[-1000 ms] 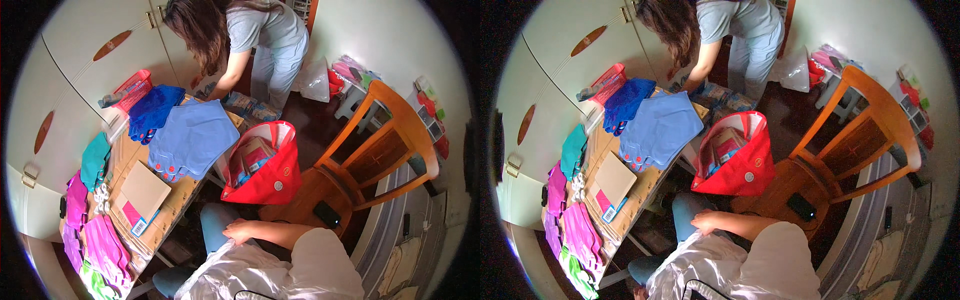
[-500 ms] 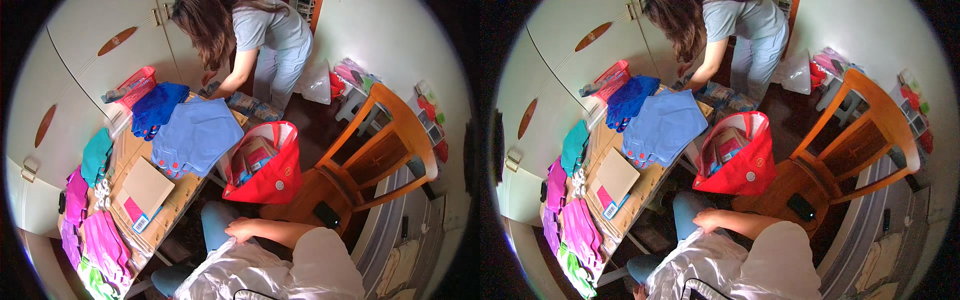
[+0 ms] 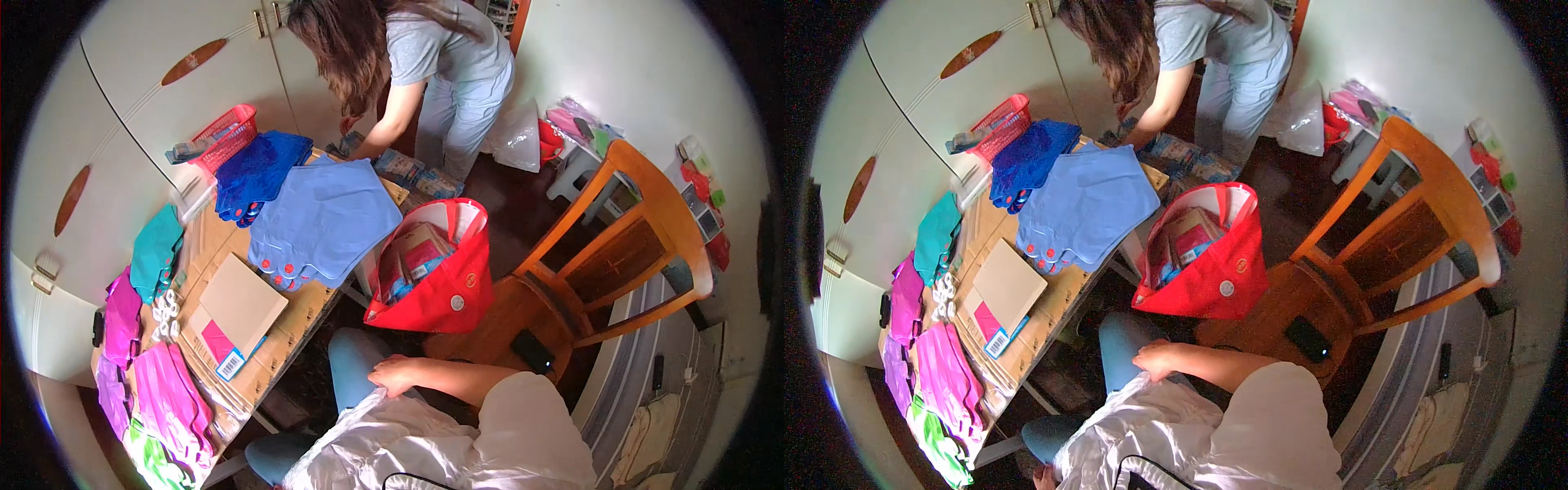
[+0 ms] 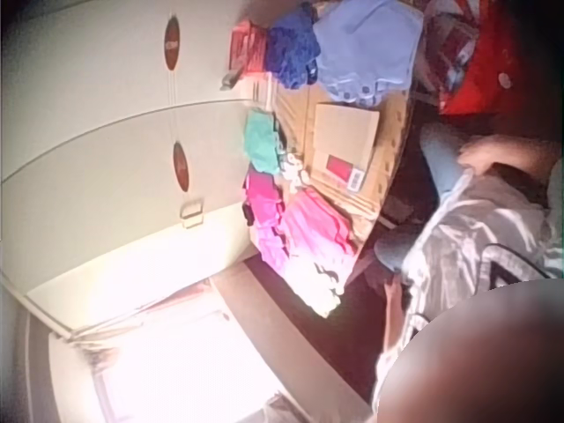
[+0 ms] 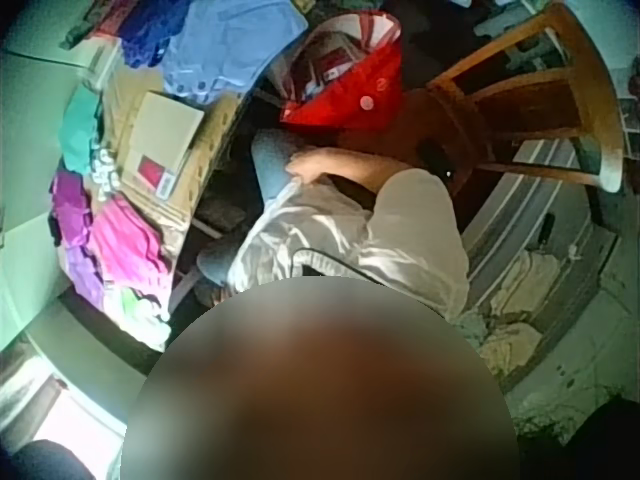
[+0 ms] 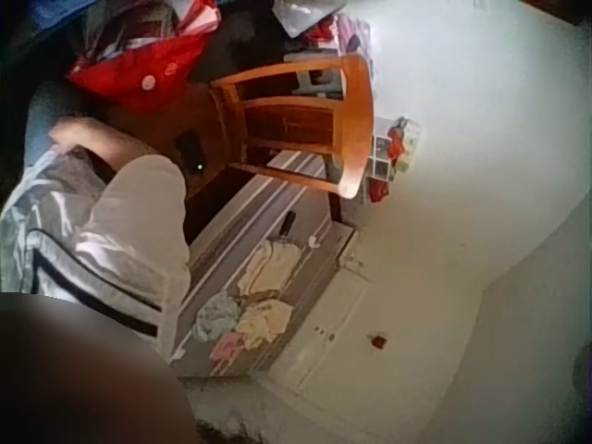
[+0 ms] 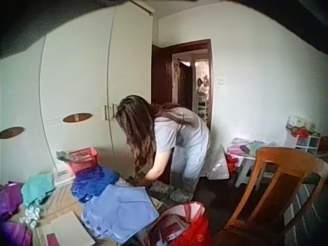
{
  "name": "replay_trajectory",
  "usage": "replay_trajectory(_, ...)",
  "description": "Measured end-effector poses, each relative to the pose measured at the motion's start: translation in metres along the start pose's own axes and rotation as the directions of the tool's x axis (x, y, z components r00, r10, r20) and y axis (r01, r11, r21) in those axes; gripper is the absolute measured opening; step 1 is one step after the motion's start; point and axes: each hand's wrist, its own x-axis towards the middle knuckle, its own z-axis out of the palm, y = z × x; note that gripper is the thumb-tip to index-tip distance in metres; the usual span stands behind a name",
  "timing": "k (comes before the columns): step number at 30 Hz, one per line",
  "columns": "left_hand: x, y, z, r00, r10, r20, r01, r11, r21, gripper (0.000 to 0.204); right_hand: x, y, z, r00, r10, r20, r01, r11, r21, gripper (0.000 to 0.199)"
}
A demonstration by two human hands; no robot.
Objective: Attaching strings to foil balloons and organizing them on a table.
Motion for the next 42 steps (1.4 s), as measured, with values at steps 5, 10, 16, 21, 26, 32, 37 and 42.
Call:
replay_trajectory(5,0.001,0.0,0.001,1.0,-0.012,-0.002,0.012,1.0,-0.026,0.054,-0.001,0.0,-0.002,1.0,-0.013,-0.01,0.013,1.0,-0.008,0.038)
replay_trajectory(10,0.004,0.0,0.003,1.0,-0.02,-0.006,0.019,0.998,-0.052,0.054,-0.005,-0.005,-0.007,1.0,0.01,-0.015,-0.01,1.0,-0.013,0.036)
replay_trajectory(16,0.003,-0.002,0.003,0.999,-0.04,-0.009,0.039,0.996,-0.076,0.054,-0.002,-0.002,-0.003,1.0,-0.001,-0.003,0.001,1.0,-0.008,0.034)
replay_trajectory(21,0.004,0.0,0.003,0.999,-0.05,-0.013,0.048,0.994,-0.101,0.054,-0.005,-0.003,-0.007,1.0,-0.009,-0.011,0.009,1.0,-0.013,0.038)
replay_trajectory(26,0.003,0.0,0.003,0.998,-0.064,-0.016,0.061,0.991,-0.123,0.054,-0.009,-0.009,-0.014,1.0,0.001,0.007,-0.001,1.0,-0.005,0.04)
replay_trajectory(32,0.002,0.001,0.002,0.997,-0.08,-0.022,0.076,0.986,-0.15,0.054,-0.007,-0.007,-0.01,1.0,-0.003,-0.015,0.003,1.0,-0.017,0.039)
replay_trajectory(37,0.002,0.002,0.003,0.996,-0.092,-0.023,0.086,0.981,-0.176,0.054,-0.003,-0.005,-0.005,1.0,-0.009,-0.027,0.008,1.0,-0.03,0.04)
replay_trajectory(42,0.002,0.003,0.003,0.994,-0.103,-0.025,0.096,0.975,-0.199,0.054,0.0,0.001,0.002,0.997,-0.034,-0.068,0.033,0.999,-0.019,0.041)
